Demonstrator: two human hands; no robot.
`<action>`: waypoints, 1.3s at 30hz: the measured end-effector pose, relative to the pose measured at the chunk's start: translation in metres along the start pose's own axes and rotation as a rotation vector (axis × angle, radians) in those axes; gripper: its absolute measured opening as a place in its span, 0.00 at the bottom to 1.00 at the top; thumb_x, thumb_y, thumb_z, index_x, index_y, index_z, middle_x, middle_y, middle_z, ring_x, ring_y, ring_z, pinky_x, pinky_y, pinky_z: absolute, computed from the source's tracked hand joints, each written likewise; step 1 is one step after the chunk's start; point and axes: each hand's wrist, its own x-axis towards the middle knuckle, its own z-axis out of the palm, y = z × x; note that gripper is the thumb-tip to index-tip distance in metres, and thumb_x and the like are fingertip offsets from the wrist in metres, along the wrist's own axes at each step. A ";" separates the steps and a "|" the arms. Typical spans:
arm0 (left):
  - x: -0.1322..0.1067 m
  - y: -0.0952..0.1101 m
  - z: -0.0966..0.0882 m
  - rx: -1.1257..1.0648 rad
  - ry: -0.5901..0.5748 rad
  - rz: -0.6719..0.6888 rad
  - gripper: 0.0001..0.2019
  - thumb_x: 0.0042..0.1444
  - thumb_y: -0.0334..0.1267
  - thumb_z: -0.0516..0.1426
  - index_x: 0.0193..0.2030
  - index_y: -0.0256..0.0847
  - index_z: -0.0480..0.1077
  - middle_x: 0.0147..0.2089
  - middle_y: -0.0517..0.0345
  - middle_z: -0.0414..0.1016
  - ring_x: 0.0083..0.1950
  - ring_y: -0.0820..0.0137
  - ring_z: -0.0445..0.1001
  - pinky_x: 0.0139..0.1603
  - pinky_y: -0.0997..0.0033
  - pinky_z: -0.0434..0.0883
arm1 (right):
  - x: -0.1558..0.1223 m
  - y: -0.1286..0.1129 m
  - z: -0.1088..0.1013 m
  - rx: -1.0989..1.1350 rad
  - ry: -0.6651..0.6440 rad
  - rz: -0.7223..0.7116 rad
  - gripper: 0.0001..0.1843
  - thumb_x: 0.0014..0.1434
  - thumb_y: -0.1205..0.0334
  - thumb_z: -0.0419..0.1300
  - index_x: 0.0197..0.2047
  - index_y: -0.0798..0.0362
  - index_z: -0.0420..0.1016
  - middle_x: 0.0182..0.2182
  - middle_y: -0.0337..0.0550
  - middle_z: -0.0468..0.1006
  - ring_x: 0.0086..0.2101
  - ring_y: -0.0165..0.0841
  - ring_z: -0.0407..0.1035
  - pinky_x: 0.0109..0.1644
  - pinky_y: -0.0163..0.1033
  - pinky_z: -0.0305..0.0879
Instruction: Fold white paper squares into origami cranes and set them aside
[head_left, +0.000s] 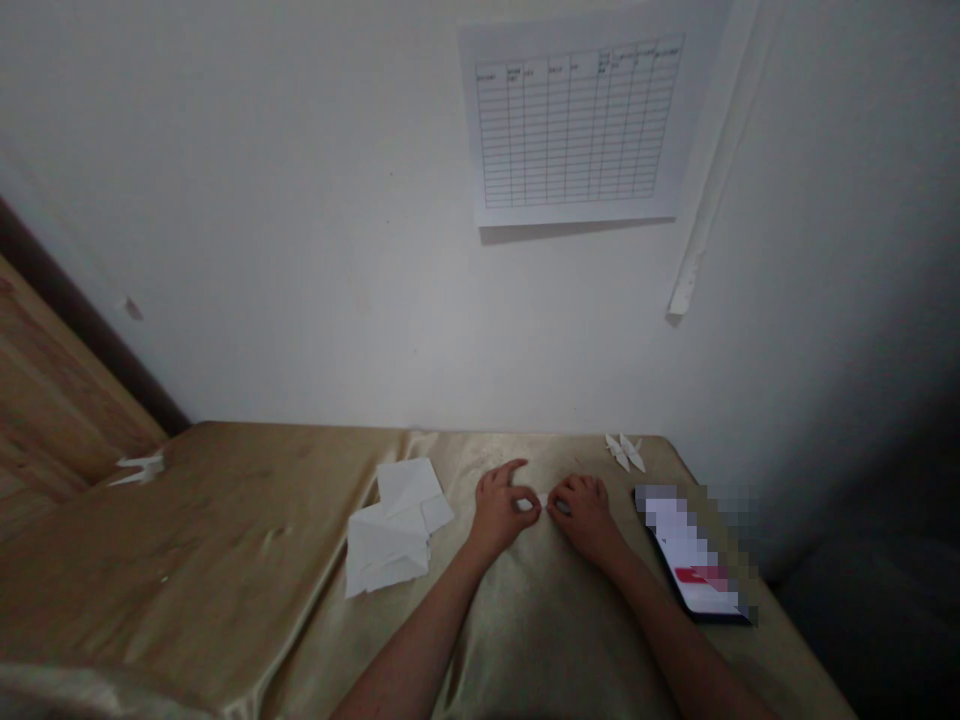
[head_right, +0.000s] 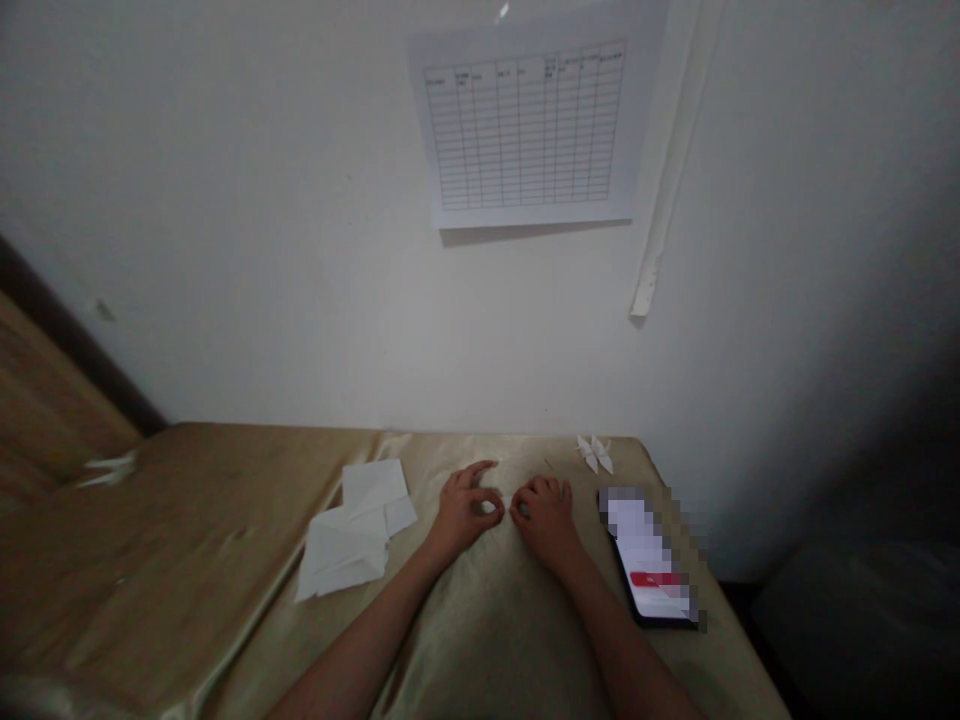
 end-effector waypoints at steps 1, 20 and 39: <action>0.000 0.000 0.000 -0.004 0.004 -0.007 0.06 0.50 0.34 0.70 0.33 0.53 0.84 0.71 0.62 0.67 0.68 0.55 0.65 0.72 0.46 0.58 | 0.000 0.000 0.000 -0.008 0.006 0.004 0.06 0.65 0.59 0.61 0.39 0.46 0.81 0.44 0.46 0.79 0.52 0.44 0.67 0.62 0.55 0.54; 0.003 -0.004 -0.001 -0.014 -0.019 -0.048 0.12 0.50 0.36 0.71 0.41 0.57 0.85 0.75 0.61 0.59 0.73 0.49 0.59 0.74 0.45 0.57 | -0.002 0.001 0.001 -0.024 0.019 -0.016 0.07 0.67 0.59 0.60 0.42 0.44 0.81 0.46 0.45 0.79 0.52 0.44 0.67 0.62 0.55 0.55; 0.004 -0.003 0.003 0.009 -0.045 -0.114 0.10 0.50 0.38 0.71 0.40 0.56 0.85 0.75 0.61 0.60 0.74 0.51 0.59 0.75 0.49 0.55 | -0.002 -0.010 0.004 -0.086 0.033 0.041 0.05 0.65 0.61 0.61 0.40 0.49 0.79 0.45 0.46 0.78 0.51 0.42 0.67 0.62 0.49 0.53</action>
